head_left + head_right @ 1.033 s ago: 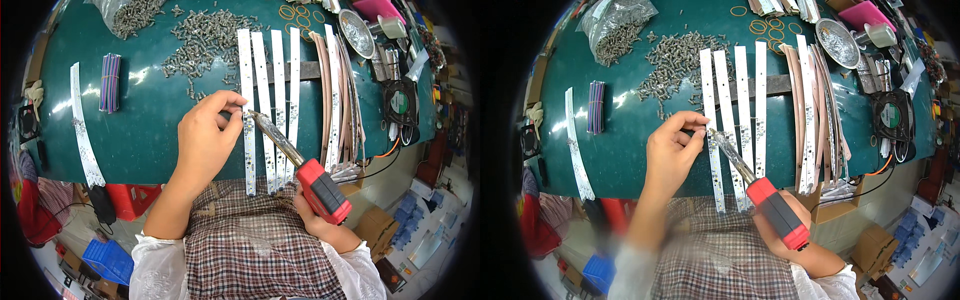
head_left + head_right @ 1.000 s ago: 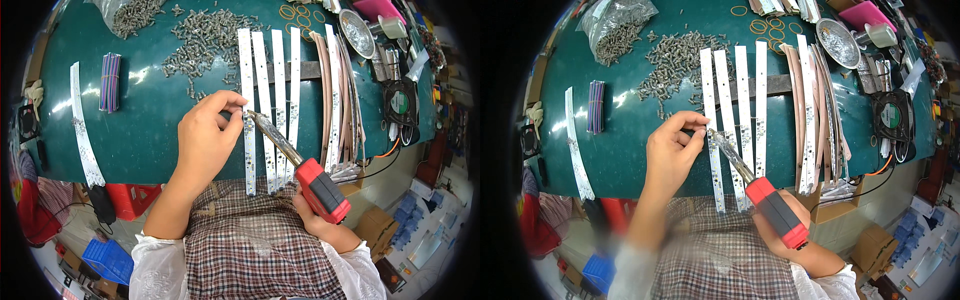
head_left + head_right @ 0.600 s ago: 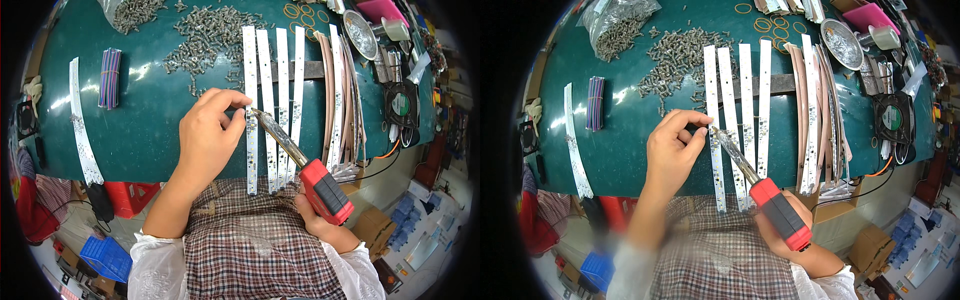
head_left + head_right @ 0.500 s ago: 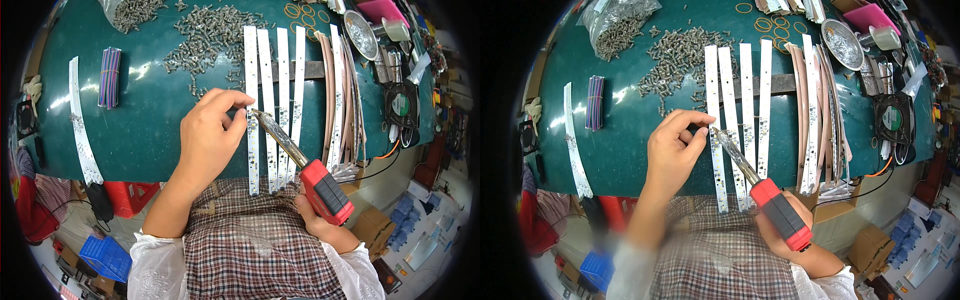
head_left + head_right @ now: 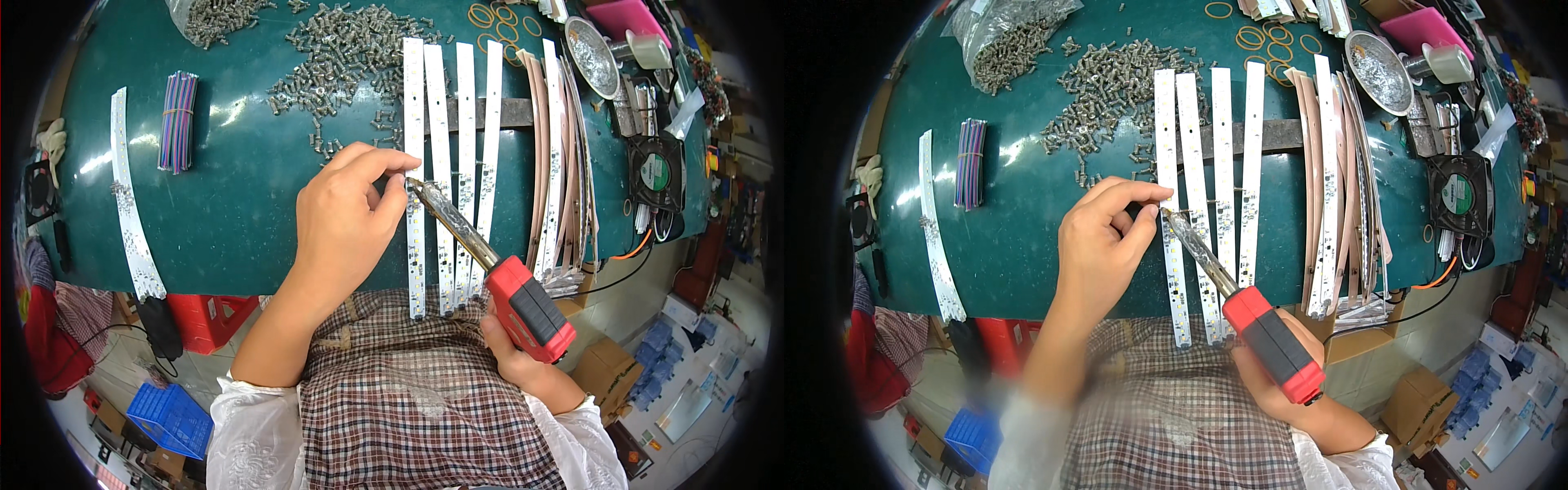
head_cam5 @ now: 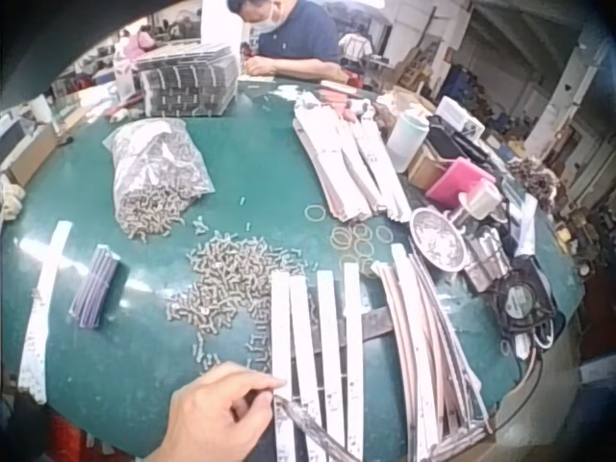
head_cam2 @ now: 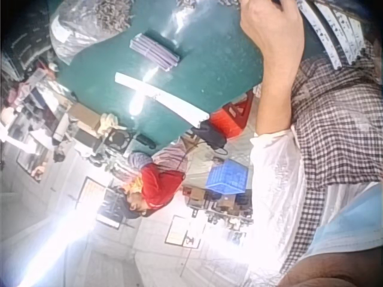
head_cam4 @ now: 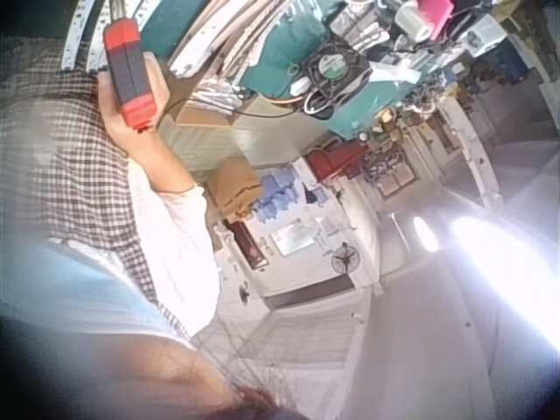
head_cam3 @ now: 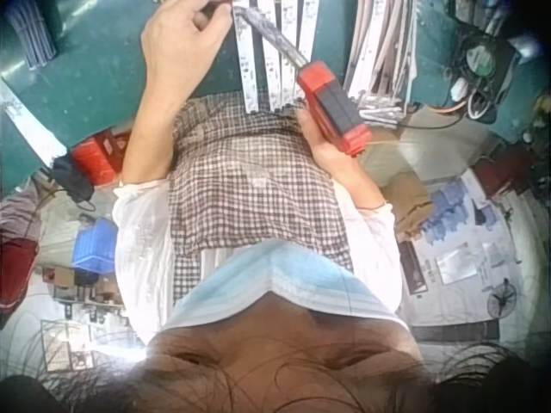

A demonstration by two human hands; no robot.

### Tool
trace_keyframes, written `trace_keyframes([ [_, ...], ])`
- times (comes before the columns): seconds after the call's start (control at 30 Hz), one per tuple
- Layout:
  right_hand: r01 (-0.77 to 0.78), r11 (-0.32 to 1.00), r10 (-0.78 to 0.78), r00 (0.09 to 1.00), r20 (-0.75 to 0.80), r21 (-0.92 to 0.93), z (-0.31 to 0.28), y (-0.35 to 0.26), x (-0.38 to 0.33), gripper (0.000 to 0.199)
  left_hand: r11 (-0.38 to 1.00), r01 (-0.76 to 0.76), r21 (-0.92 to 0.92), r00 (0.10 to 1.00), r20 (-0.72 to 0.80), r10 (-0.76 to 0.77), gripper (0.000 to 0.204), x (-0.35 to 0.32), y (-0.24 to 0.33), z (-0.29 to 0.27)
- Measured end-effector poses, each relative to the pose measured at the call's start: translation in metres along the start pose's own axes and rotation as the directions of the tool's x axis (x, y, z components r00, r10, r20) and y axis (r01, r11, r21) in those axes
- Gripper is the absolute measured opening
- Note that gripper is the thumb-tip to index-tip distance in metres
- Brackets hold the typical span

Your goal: The person attaches metal connectors onto LED strips by hand and solders them using a soldering iron.

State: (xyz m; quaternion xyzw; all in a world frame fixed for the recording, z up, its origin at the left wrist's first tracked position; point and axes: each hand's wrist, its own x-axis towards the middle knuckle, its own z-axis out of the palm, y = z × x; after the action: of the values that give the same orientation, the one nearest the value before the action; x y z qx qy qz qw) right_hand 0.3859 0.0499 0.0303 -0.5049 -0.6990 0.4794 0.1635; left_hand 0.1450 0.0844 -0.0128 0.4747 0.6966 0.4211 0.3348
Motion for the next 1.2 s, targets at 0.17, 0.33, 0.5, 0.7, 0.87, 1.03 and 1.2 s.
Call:
trace_keyframes([
  [0.17, -0.017, 1.0, 0.017, 1.0, 0.008, 0.02, 0.0, 0.0, 0.0, 0.028, 1.0, -0.011, 0.014, 1.0, -0.016, 0.011, 0.02, -0.001, -0.001, 0.001],
  [0.33, -0.029, 0.999, 0.029, 0.999, 0.015, 0.015, 0.0, 0.003, -0.002, 0.029, 1.0, -0.023, 0.017, 0.999, -0.025, 0.023, 0.021, -0.001, -0.002, 0.002],
  [0.5, -0.004, 1.0, 0.004, 1.0, 0.009, -0.001, -0.004, 0.003, -0.005, 0.029, 1.0, -0.019, 0.005, 1.0, -0.025, 0.019, 0.021, -0.001, -0.002, 0.002],
  [0.7, -0.128, 0.991, 0.13, 0.99, -0.048, 0.05, -0.018, -0.001, -0.02, 0.018, 1.0, -0.009, -0.001, 1.0, -0.015, 0.009, 0.019, 0.0, 0.0, 0.002],
  [0.87, 0.085, 0.962, 0.054, 0.874, -0.483, 0.261, -0.023, -0.018, 0.01, 0.015, 1.0, -0.015, 0.008, 1.0, -0.007, 0.015, 0.019, -0.001, -0.002, 0.003],
  [1.03, 0.008, 0.99, -0.104, 0.728, -0.678, -0.144, -0.038, 0.006, 0.054, 0.032, 0.998, 0.045, -0.05, 0.998, 0.038, -0.044, 0.02, -0.003, 0.003, 0.001],
  [1.2, -0.091, 0.718, -0.422, 0.731, -0.536, -0.69, -0.037, 0.011, 0.093, 0.049, 0.987, 0.093, -0.134, 0.991, 0.109, -0.079, 0.028, -0.005, 0.01, -0.001],
])
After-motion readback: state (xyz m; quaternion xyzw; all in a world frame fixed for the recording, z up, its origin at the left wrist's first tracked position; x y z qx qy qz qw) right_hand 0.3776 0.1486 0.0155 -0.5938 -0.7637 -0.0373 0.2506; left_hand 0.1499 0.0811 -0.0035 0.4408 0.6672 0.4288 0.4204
